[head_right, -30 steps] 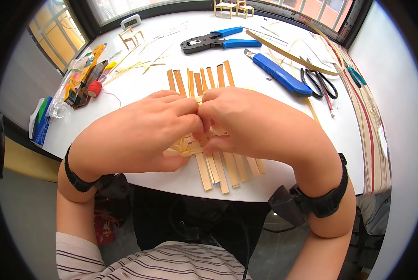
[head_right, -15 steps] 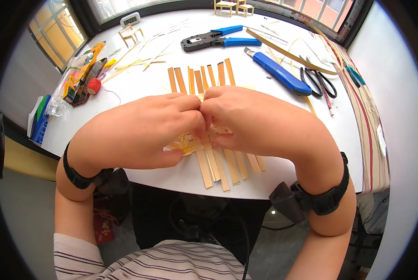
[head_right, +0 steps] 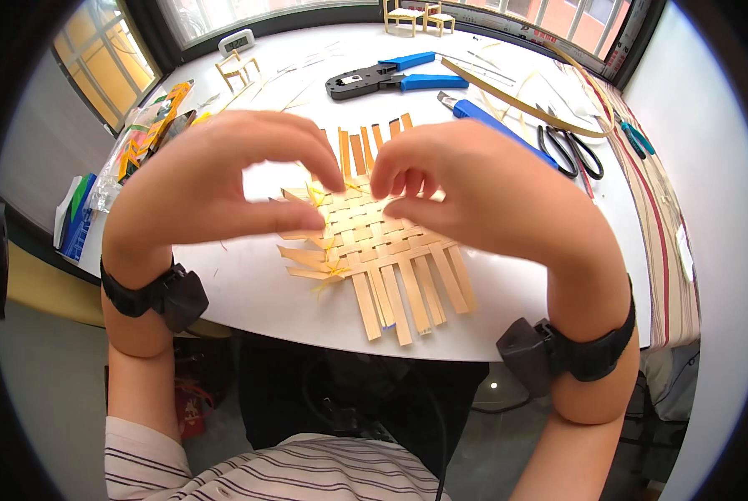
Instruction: The person weaves thin wooden strips into a flat basket base on a white table. They interlace the strips by hand, periodically lift the mat to check alignment, and use a blue utility knife to trim excess strip ends. The woven mat grows in size as more strips are added.
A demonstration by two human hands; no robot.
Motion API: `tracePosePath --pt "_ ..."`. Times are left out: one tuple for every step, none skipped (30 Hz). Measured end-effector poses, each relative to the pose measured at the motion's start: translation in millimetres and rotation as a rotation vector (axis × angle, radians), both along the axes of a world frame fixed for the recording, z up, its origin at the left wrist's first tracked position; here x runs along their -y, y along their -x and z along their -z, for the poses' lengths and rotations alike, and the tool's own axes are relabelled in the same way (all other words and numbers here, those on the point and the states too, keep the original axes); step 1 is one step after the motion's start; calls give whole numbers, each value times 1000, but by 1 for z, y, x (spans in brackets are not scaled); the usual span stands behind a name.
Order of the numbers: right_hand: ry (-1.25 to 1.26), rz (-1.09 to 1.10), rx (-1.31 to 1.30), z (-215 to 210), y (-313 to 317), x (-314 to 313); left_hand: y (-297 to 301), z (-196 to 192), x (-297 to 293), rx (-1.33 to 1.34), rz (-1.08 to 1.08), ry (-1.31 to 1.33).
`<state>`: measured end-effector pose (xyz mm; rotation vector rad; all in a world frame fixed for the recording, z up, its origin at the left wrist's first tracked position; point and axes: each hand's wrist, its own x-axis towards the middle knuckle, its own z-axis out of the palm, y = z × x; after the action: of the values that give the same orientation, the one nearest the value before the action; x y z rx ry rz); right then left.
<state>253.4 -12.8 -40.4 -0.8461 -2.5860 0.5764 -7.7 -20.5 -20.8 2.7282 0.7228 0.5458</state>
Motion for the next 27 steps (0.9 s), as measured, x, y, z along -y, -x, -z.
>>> tracePosePath --pt "-27 28 -15 0 -2 -3 1 0 -3 -1 -9 -15" --pt "-55 56 -30 -1 -4 -4 1 0 -5 -1 -19 -31" --pt "-60 75 -2 -1 -5 -5 1 1 -5 -25 -38 -52" --pt "-64 94 26 0 -6 -6 0 3 -6 -49 -57 -74" --pt "-70 111 55 0 -6 -7 0 5 -5 -72 -79 -97" --pt "-79 132 55 1 -8 -9 3 7 -7 -78 -109 -148" --pt "-87 153 56 4 -11 -12 7 9 -11 -84 -139 -200" --pt "-94 176 57 6 -13 -16 10 10 -15 -88 -168 -250" --pt "-77 194 73 5 -13 -17 13 9 -20 -37 -194 -241" --pt "-61 212 88 4 -14 -19 12 10 -23 -29 -180 -192" --pt "-45 231 104 3 -14 -19 11 11 -25 -20 -165 -144" --pt "-28 229 108 3 -13 -19 9 11 -26 -11 -149 -95" --pt "-11 228 113 3 -13 -17 4 11 -23 -22 -85 -70" --pt "4 223 116 3 -12 -16 0 15 -23 -30 -32 -70" --pt "0 221 112 2 -11 -16 -3 17 -21 -31 6 -47" --pt "-4 220 108 0 -11 -16 -4 17 -20 -31 44 -23" --pt "-5 223 105 0 -11 -16 -4 18 -19 -52 26 -19" --pt "-3 232 129 0 -12 -17 -4 19 -18 -74 9 -15" --pt "-1 242 153 0 -13 -17 -5 19 -17 -95 -8 -12" --pt "0 249 177 0 -13 -18 -5 20 -16 -111 -15 0" --pt "37 257 207 -1 -12 -16 -6 20 -16 -127 -22 11" --pt "74 264 237 -4 -9 -13 -6 21 -15 -143 -29 23" --pt "111 271 267 -6 -7 -11 -7 22 -14 -153 -36 22" --pt "109 274 278 -7 -7 -10 -7 23 -13 -162 -43 20" --pt "107 277 290 -9 -7 -10 -7 24 -13 -171 -50 20" --pt "106 280 302 -10 -6 -9 -6 26 -14 -171 -37 2" --pt "116 309 303 -10 -6 -9 -5 28 -15 -170 -24 -16"
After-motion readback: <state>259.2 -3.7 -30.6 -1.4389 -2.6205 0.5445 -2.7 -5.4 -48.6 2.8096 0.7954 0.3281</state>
